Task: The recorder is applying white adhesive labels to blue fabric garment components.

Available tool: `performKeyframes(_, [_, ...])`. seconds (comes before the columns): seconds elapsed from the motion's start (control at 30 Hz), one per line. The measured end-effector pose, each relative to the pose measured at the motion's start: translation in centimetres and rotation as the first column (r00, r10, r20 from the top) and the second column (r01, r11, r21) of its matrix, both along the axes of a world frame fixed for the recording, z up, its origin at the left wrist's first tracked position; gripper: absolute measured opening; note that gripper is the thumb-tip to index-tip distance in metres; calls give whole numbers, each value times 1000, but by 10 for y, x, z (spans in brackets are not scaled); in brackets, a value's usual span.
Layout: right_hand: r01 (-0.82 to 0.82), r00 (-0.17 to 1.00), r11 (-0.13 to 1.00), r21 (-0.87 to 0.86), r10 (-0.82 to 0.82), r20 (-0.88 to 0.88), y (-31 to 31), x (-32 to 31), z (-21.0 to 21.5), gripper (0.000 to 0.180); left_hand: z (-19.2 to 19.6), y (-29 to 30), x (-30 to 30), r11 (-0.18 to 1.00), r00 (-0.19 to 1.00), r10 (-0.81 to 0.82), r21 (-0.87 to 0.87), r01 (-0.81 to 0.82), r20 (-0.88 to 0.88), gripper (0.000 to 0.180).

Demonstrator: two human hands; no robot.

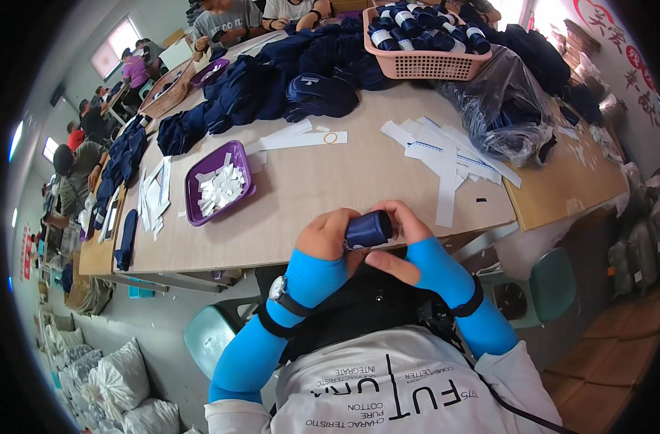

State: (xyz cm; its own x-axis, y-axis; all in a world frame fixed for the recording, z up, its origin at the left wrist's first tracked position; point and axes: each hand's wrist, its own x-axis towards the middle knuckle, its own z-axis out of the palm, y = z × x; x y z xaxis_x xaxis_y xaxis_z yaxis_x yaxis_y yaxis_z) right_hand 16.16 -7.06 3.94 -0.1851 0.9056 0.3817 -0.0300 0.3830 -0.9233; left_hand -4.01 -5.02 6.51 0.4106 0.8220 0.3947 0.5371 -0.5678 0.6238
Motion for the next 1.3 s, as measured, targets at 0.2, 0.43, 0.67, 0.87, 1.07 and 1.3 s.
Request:
performKeyframes(0.2, [-13,992,972,237,-17,127,-1,-1,21,37,25,-14,-4,999,997,-40,-17,41,60,46])
performKeyframes(0.43, [-178,974,928,327,119,192,2,13,33,19,36,-27,-4,960,968,-133,-217,179,212,44])
performKeyframes(0.67, [-173,978,924,340,119,174,7,8,42,11,36,-28,1,900,902,-154,-319,296,403,48])
performKeyframes(0.87, [-123,992,958,259,120,28,-1,-1,38,16,48,-23,-8,508,807,-106,-666,547,581,53])
performKeyframes(1.07, [89,989,971,221,-59,-137,-9,-8,32,19,43,-28,6,636,743,-139,-516,574,654,46])
performKeyframes(1.3, [127,942,983,131,-78,-327,0,-2,13,34,24,-31,22,922,715,-148,-166,350,684,50])
